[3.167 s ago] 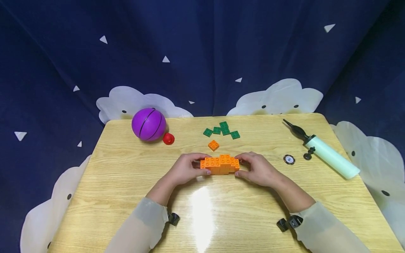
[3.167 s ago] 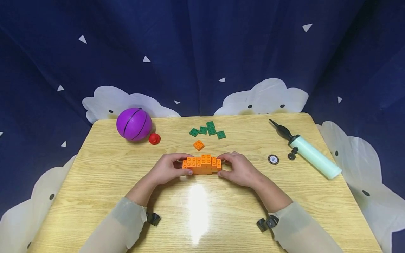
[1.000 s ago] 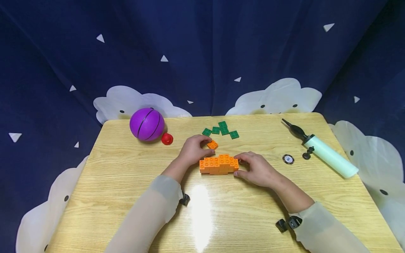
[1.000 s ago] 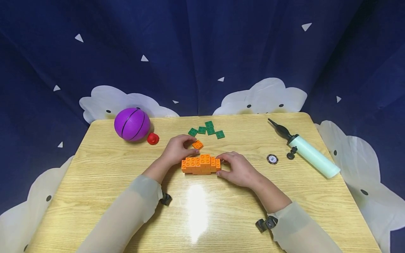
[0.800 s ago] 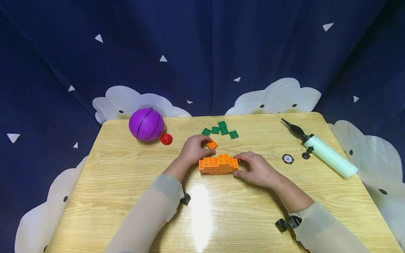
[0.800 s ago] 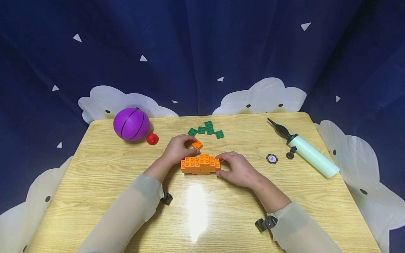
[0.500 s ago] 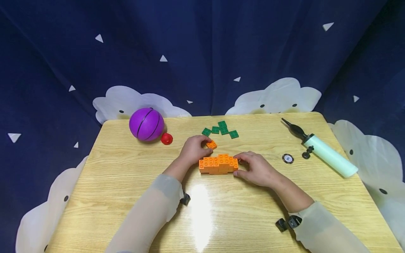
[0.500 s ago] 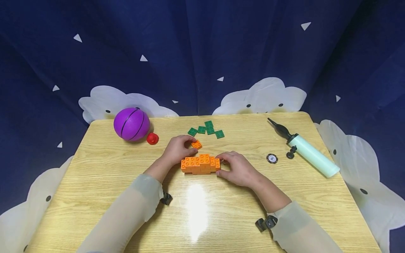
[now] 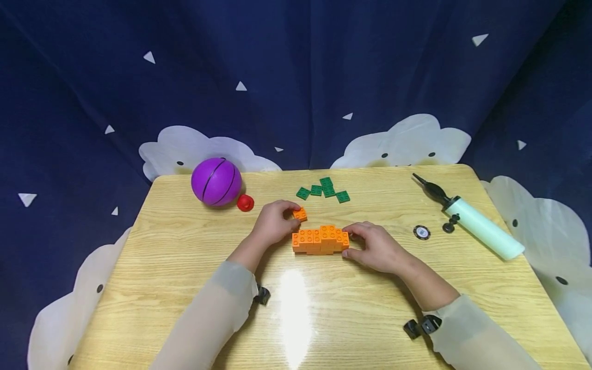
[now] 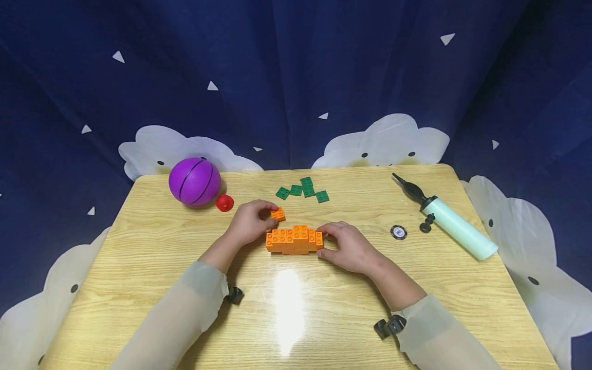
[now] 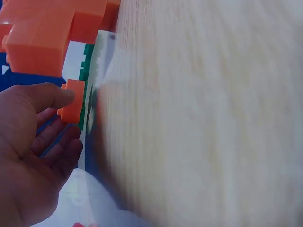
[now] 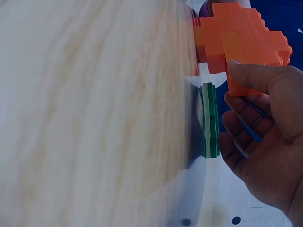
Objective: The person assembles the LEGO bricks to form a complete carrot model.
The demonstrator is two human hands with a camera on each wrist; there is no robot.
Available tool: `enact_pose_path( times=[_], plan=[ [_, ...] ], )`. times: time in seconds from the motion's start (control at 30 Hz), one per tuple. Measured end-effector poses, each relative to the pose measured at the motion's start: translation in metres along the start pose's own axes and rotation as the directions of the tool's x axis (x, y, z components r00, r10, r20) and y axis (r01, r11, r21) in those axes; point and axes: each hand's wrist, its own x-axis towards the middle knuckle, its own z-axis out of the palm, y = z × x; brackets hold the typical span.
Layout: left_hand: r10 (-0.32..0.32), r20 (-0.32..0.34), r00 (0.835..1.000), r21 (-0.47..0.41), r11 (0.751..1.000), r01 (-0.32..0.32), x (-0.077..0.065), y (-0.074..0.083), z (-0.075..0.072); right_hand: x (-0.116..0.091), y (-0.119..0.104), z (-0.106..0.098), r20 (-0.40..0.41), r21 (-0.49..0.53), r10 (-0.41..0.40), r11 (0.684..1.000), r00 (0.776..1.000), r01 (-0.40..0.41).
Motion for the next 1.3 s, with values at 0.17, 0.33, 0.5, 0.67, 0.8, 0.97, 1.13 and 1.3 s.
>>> enact_pose_path(
  times=[0.17, 0.33, 0.5, 0.67, 0.8, 0.97, 1.13, 1.3],
  plan=[
    [0.010, -0.024, 1.000, -0.025, 1.000, -0.011, -0.008, -0.001, -0.008, 0.000, 0.000, 0.000, 0.000, -0.002, -0.001, 1.000, 1.000, 0.001],
    [0.032, -0.044, 0.999, -0.053, 0.998, -0.034, -0.015, -0.001, -0.014, 0.000, 0.001, 0.000, -0.003, -0.007, 0.004, 1.000, 1.000, -0.004],
    [0.035, -0.062, 0.997, -0.079, 0.996, -0.040, -0.023, -0.002, -0.021, 0.000, 0.001, 0.001, -0.004, -0.001, 0.008, 1.000, 1.000, -0.008],
    [0.055, -0.088, 0.995, -0.127, 0.990, -0.066, -0.032, 0.002, -0.030, 0.000, 0.001, 0.001, -0.004, 0.005, 0.009, 1.000, 1.000, -0.009],
    [0.094, -0.098, 0.991, -0.165, 0.980, -0.110, -0.038, 0.007, -0.035, 0.000, 0.001, 0.002, -0.006, 0.008, 0.010, 1.000, 1.000, -0.010],
    [0.139, -0.099, 0.985, -0.184, 0.970, -0.155, -0.045, 0.015, -0.037, 0.000, 0.000, 0.002, -0.007, 0.009, 0.015, 1.000, 1.000, -0.014],
    [0.185, -0.123, 0.975, -0.201, 0.957, -0.207, -0.051, 0.020, -0.037, 0.000, -0.001, 0.002, -0.006, 0.011, 0.014, 1.000, 1.000, -0.014],
    [0.230, -0.143, 0.963, -0.204, 0.945, -0.256, -0.056, 0.027, -0.038, 0.000, -0.001, 0.002, -0.004, 0.015, 0.019, 1.000, 1.000, -0.019]
  ],
)
